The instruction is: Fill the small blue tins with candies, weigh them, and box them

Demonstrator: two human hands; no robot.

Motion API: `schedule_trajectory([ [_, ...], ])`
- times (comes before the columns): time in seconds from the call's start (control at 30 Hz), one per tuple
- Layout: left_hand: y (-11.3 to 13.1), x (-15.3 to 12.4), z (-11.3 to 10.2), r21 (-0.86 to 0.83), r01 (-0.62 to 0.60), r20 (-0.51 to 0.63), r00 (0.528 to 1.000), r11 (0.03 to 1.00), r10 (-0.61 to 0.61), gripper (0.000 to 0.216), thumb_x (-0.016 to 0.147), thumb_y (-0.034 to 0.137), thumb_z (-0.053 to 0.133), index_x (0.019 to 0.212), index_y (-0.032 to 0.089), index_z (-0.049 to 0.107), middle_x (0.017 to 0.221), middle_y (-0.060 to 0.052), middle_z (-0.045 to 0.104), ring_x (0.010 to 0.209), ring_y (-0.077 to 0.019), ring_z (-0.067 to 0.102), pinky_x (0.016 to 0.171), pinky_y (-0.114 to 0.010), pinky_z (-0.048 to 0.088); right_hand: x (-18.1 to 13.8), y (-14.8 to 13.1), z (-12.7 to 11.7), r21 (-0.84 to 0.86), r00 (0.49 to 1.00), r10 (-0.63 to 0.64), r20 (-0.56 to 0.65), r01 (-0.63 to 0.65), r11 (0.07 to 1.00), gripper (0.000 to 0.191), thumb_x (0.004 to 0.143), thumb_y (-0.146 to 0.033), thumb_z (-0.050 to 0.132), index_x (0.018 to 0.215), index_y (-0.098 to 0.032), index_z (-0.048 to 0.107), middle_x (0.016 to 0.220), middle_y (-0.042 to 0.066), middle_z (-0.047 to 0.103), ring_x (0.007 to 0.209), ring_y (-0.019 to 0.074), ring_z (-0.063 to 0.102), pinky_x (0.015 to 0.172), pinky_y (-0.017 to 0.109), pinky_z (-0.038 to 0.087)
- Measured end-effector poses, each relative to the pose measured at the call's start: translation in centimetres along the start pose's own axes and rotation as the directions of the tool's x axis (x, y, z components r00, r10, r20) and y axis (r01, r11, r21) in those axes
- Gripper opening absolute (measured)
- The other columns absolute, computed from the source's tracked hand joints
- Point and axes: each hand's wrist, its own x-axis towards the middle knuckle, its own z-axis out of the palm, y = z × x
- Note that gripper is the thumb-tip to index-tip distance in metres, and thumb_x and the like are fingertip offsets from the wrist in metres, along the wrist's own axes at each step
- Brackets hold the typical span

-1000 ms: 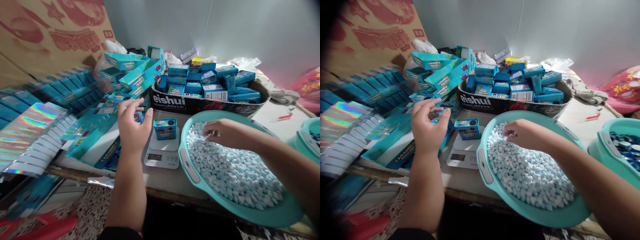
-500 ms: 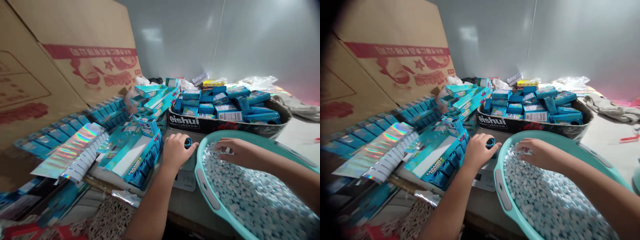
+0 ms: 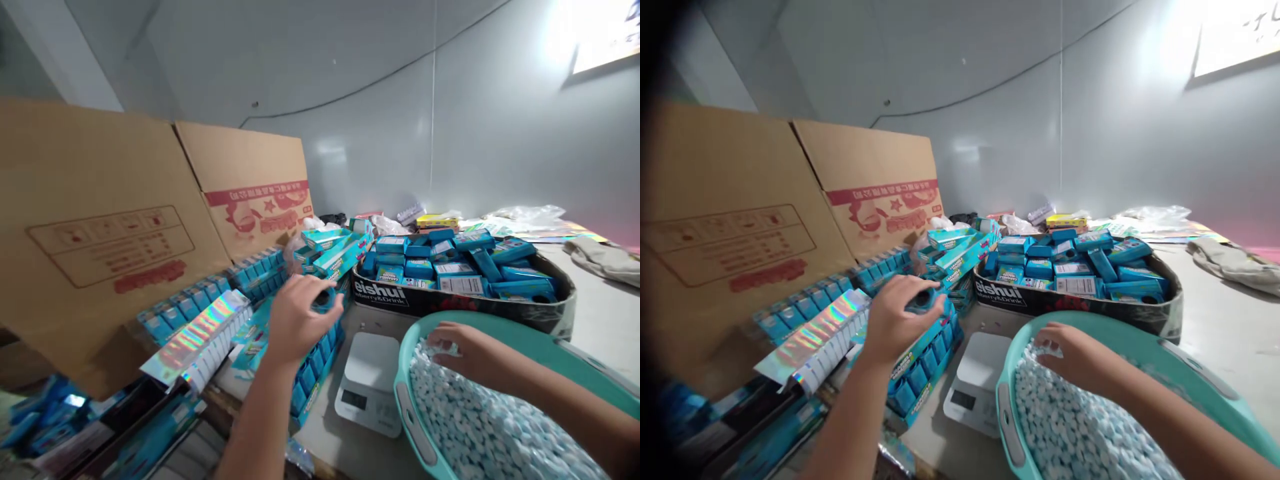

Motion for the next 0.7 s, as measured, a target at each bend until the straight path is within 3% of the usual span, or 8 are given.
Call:
schedule_trajectory([
  [0.1,-3.6,1.2,-1.3,0.079,-0.023,-0.019,1.0,0.997,0.024,0.014,0.082,0.025,0.067,0.093,0.018,0.071,0.088,-0.004,0.074,0.084,-0.0205,0.064,0.082,-0.035,0.049,-0.1,-0.5,0.5,0.017,1.0,-0.02,-0.001,0.02,1.0,0.017,0.087,-0.024,0.06,0.097,-0.019,0.072,0.096,0.008,0.066,0.084,0.0241,0.063,0.073,0.034,0.048],
  [0.27,-7.5,0.3,1.4,0.037,0.024,0.07,0.997,0.999,-0.026,0.012,0.078,0.025,0.069,0.088,0.019,0.073,0.086,-0.003,0.075,0.081,-0.0203,0.067,0.08,-0.034,0.052,0.0,-0.8,0.5,0.016,1.0,-0.004,-0.022,0.004,1.0,0.016,0.087,-0.028,0.062,0.096,-0.02,0.072,0.095,0.008,0.066,0.082,0.0235,0.062,0.07,0.032,0.047],
  [0.43,-8.2,-0.9,3.4,0.001,0.064,0.077,0.995,0.998,-0.064,0.01,0.076,0.025,0.071,0.085,0.02,0.072,0.083,-0.001,0.075,0.078,-0.0176,0.068,0.076,-0.03,0.053,0.2,0.0,0.2,0.038,0.999,0.007,-0.046,-0.006,0.999,0.021,0.089,-0.034,0.057,0.097,-0.02,0.071,0.096,0.008,0.066,0.083,0.0236,0.062,0.073,0.034,0.048],
  [0.6,-8.7,-2.0,4.5,0.034,0.046,-0.013,0.999,0.998,-0.046,0.017,0.083,0.03,0.068,0.093,0.018,0.072,0.088,-0.004,0.075,0.082,-0.0187,0.067,0.082,-0.034,0.051,0.3,0.8,0.8,0.06,0.997,0.007,-0.07,-0.003,0.998,0.025,0.091,-0.041,0.056,0.099,-0.022,0.07,0.099,0.008,0.065,0.087,0.024,0.061,0.075,0.034,0.049],
  [0.7,-9.2,-2.5,4.5,0.064,0.019,-0.045,0.999,0.998,-0.016,0.023,0.084,0.037,0.069,0.096,0.018,0.072,0.089,-0.005,0.075,0.083,-0.0201,0.065,0.083,-0.036,0.05,0.1,0.5,1.2,0.062,0.999,-0.006,-0.039,0.009,0.998,0.022,0.09,-0.036,0.055,0.099,-0.022,0.07,0.101,0.008,0.064,0.086,0.0234,0.061,0.074,0.033,0.048],
])
